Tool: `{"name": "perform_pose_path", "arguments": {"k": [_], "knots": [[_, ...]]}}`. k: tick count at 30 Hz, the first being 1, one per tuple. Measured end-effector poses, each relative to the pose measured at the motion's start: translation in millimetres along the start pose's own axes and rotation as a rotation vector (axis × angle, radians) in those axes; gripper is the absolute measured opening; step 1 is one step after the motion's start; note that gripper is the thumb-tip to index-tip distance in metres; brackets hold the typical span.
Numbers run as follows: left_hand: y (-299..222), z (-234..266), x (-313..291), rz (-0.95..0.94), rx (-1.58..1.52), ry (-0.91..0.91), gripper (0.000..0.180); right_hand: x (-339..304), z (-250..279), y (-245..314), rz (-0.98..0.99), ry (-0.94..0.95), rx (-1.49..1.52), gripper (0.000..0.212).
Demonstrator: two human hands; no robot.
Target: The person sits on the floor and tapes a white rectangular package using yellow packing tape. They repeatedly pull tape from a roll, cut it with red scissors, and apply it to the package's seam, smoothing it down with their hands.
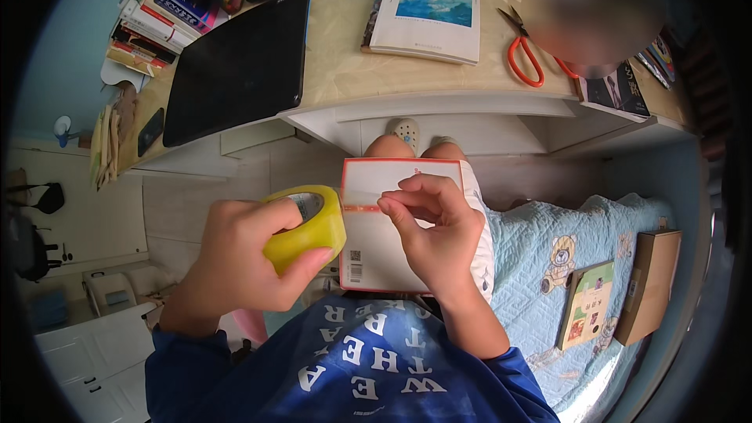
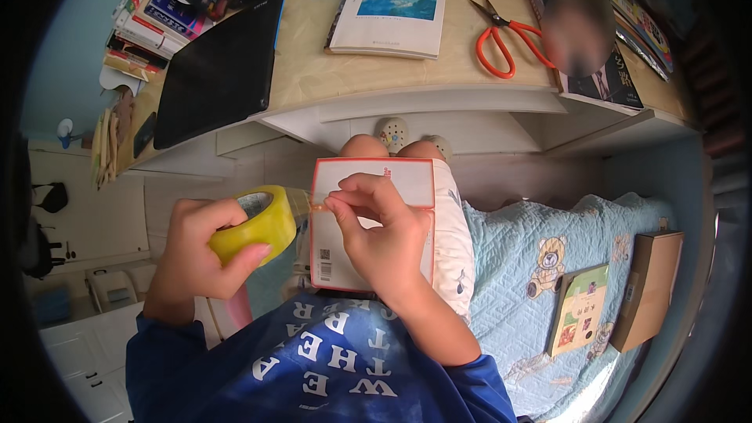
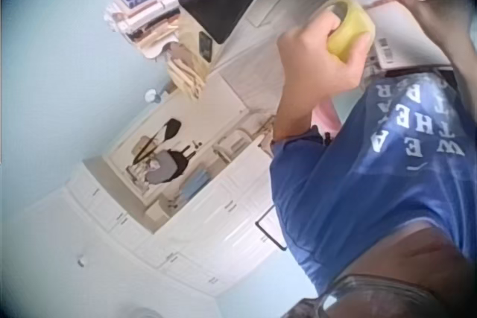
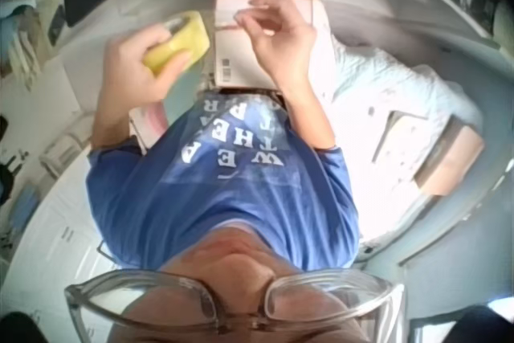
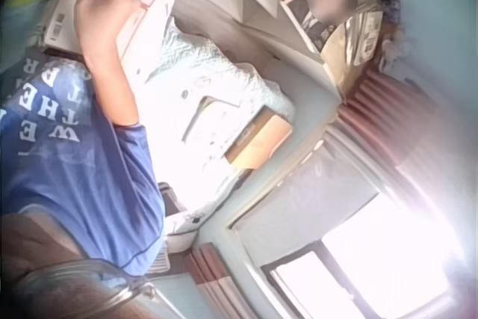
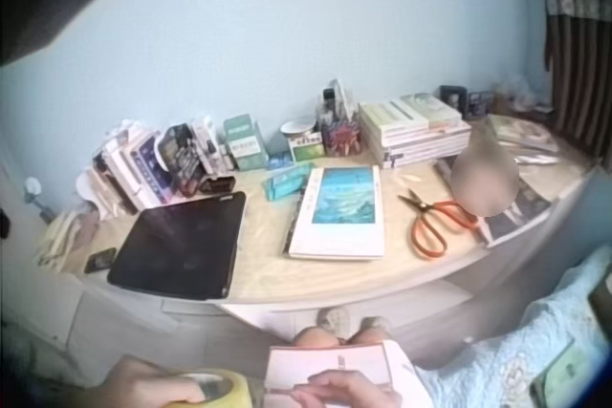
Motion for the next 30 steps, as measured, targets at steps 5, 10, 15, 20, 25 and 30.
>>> {"name": "perform_pose_path", "arguments": {"k": [5,10,15,20,25,30], "knots": [[-5.4,-7.3,2.8,-0.020,0.092,-0.024,0.030,-7.2,-3.8,5.0,0.067,-0.016,-0.105,0.023],[0.9,-23.0,5.6,-0.001,0.218,-0.046,0.031,-15.6,-15.3,15.6,0.160,-0.018,-0.300,0.021],[5.5,-48.9,12.4,0.032,0.348,-0.107,0.032,-18.2,-30.4,12.6,0.122,-0.013,-0.369,0.018],[7.4,-41.4,8.8,-0.101,0.190,-0.211,0.032,-0.6,-2.8,3.1,0.104,-0.079,-0.362,0.021],[-1.7,-14.1,-9.7,-0.187,-0.048,-0.133,0.029,17.1,18.2,9.3,0.114,-0.050,-0.349,0.034],[-8.5,4.5,-22.5,-0.226,0.012,-0.171,0.031,25.2,34.5,7.1,0.145,-0.082,-0.511,0.036]]}}
Point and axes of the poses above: each hand's wrist, its own x-axis towards the middle knuckle, its own z-axis out of the back of the hand, y = z × x, the point moved 3 cm from there along x, towards the middle knuckle, and after that the axes turned 10 degrees about y, right-handed, at the moved point
